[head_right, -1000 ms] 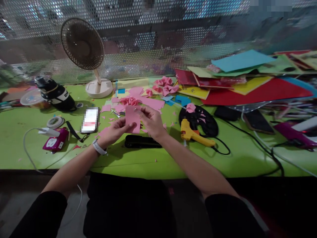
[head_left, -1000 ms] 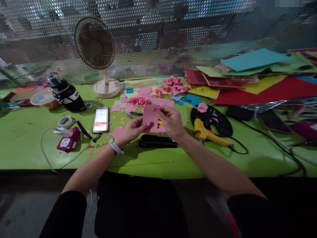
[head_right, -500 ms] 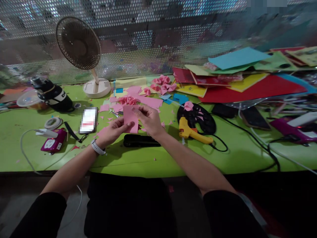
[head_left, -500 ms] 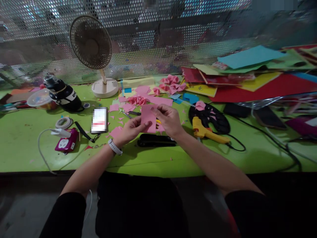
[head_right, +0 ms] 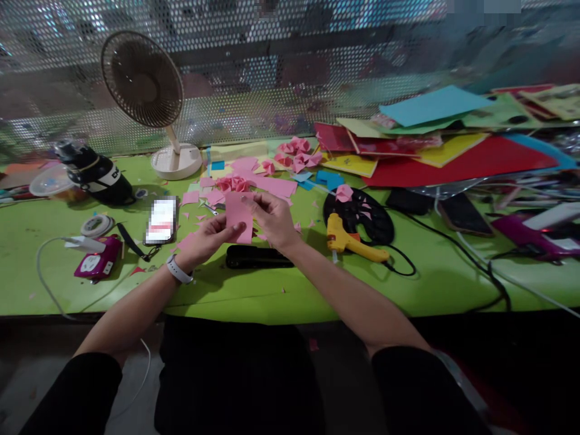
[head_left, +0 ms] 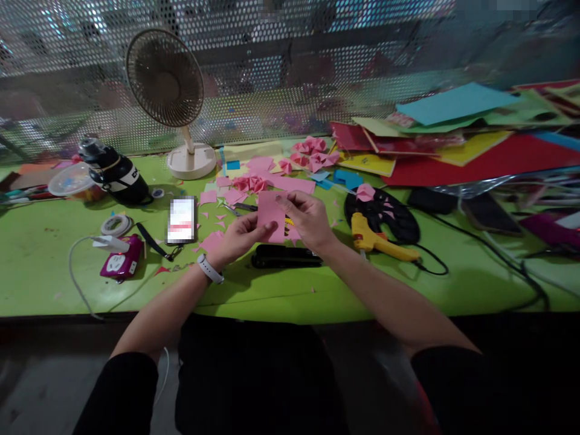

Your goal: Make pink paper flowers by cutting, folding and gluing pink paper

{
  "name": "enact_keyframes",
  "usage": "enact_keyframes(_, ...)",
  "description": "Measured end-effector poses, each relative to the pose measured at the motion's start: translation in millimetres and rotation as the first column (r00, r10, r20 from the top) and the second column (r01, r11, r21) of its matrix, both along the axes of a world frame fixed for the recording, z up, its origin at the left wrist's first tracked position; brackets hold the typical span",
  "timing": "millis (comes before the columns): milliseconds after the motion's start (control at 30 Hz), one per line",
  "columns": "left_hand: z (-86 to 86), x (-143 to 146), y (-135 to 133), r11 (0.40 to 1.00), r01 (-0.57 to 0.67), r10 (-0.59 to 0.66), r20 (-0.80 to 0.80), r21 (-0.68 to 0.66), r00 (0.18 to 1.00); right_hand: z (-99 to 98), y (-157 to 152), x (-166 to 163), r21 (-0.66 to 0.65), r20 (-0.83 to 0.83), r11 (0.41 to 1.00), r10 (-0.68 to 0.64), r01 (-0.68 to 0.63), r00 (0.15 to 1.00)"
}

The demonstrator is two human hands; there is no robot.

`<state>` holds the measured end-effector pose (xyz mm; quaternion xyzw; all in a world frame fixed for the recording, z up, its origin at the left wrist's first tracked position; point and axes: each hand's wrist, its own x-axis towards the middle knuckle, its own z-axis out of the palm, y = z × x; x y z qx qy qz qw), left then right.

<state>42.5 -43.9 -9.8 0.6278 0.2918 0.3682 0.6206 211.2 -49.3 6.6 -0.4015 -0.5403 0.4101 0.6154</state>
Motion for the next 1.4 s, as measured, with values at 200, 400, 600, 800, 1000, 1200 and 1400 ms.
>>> enact_keyframes(200,-2.9,-1,1,1.0,0.0,0.0,-0.005,-0.001,1.0,-2.8,2,2,0.007,0.023,1.0,0.002,-0.002,1.0)
enact_keyframes(400,-2.4,-2,1,1.0,-0.011,0.011,-0.014,-0.01,1.0,-7.1,4,4,0.04,0.088,0.999,-0.039,0.036,0.995)
enact_keyframes(600,6.6,-4,-1,0.997,0.06,-0.061,-0.018,-0.053,0.998,-7.8,2,7,0.109,0.133,0.98,-0.18,0.166,0.975)
enact_keyframes(800,9.3,-5,3,0.999,0.018,-0.016,0.079,-0.029,0.997,-0.1,1,11,0.178,0.11,0.965,-0.214,0.193,0.971)
enact_keyframes(1000,0.7,-8,15,0.992,-0.116,0.121,0.178,-0.042,0.976,-4.0,-1,9,-0.116,0.358,0.985,0.161,-0.127,0.92)
enact_keyframes(1200,3.3,-7,14,0.99,-0.074,0.099,0.207,-0.122,0.973,-7.5,-3,6,0.06,0.579,0.996,0.015,-0.061,0.815)
enact_keyframes(1400,11.3,-13,14,0.982,-0.006,0.027,0.112,-0.189,0.993,-1.3,-3,13,0.02,0.532,0.992,0.093,-0.122,0.841)
